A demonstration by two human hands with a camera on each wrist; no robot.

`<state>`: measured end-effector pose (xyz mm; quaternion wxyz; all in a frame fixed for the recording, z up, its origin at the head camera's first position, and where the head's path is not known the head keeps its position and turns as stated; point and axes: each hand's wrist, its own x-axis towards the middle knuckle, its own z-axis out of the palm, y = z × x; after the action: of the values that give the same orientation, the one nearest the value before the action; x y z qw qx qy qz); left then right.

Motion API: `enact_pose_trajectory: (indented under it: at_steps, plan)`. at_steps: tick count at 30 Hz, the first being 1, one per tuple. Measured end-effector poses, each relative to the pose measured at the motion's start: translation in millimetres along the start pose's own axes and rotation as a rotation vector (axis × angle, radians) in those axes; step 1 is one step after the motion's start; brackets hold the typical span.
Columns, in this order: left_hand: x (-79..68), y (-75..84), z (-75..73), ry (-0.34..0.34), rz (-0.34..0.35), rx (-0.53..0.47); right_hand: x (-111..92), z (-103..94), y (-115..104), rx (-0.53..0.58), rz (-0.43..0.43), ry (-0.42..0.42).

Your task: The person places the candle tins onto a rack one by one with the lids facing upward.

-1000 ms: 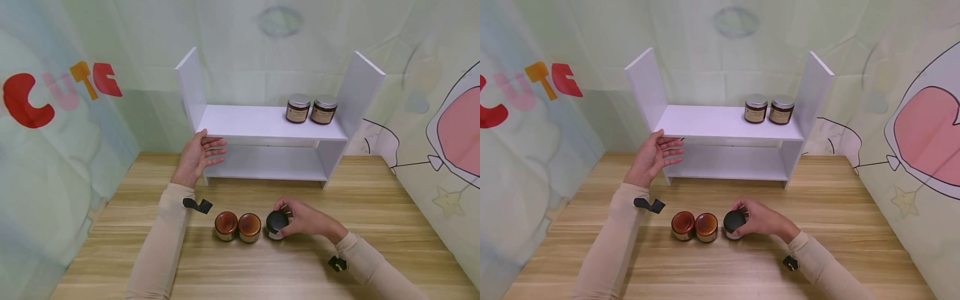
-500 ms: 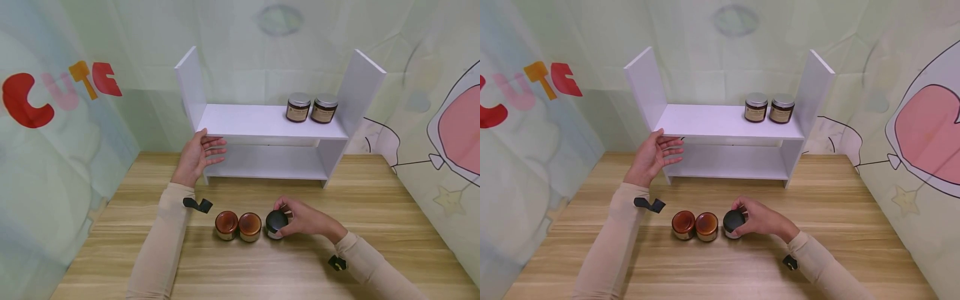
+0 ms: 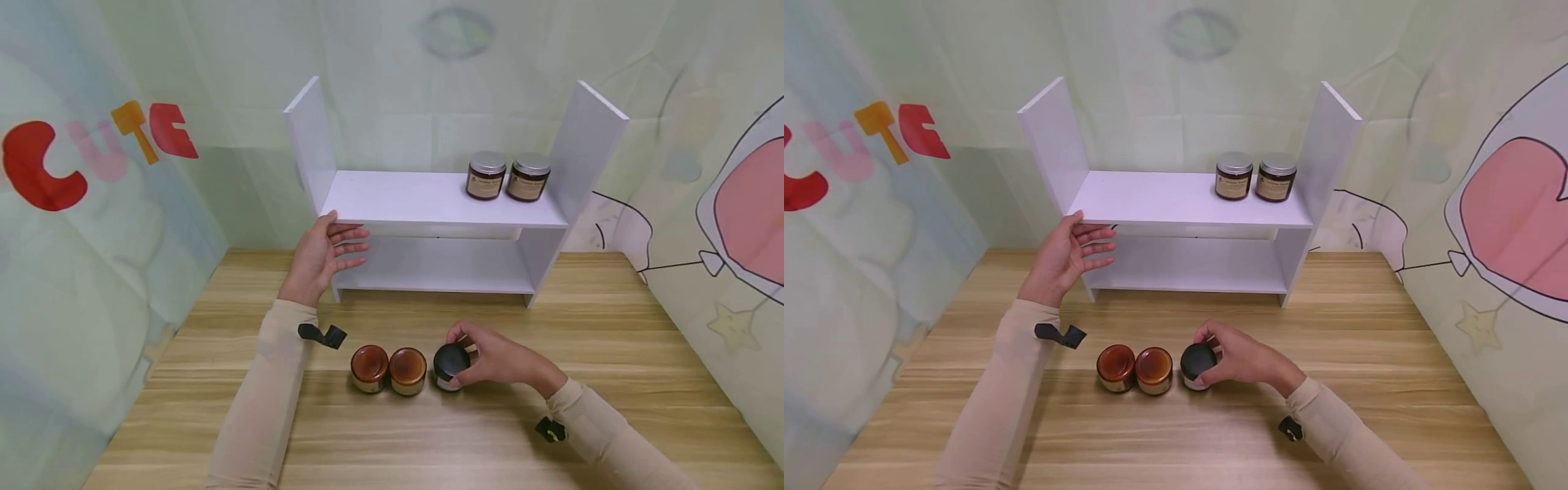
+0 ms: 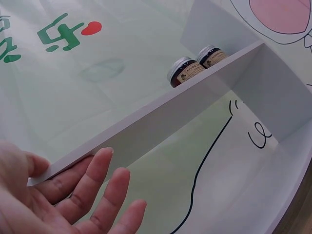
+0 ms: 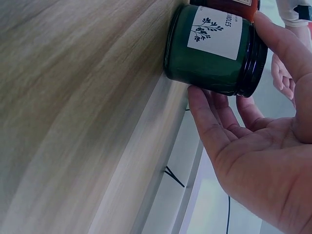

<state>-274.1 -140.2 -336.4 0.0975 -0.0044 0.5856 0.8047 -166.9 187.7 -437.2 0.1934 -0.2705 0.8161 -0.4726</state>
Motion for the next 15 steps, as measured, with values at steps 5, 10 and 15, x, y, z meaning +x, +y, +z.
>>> enact_pose_trajectory:
  at_steps: [5, 10, 15]
  plan:
    - [0.7, -0.1, -0.6, 0.007, 0.001, 0.005, 0.5, 0.1, 0.3, -0.005, -0.002, 0.000]
    - [0.3, 0.0, -0.4, 0.006, 0.004, 0.007, 0.5, -0.1, 0.7, -0.011, -0.004, -0.003]
    - [-0.7, 0.7, 0.1, 0.004, 0.006, 0.007, 0.6, -0.6, 1.2, -0.016, -0.009, -0.005]
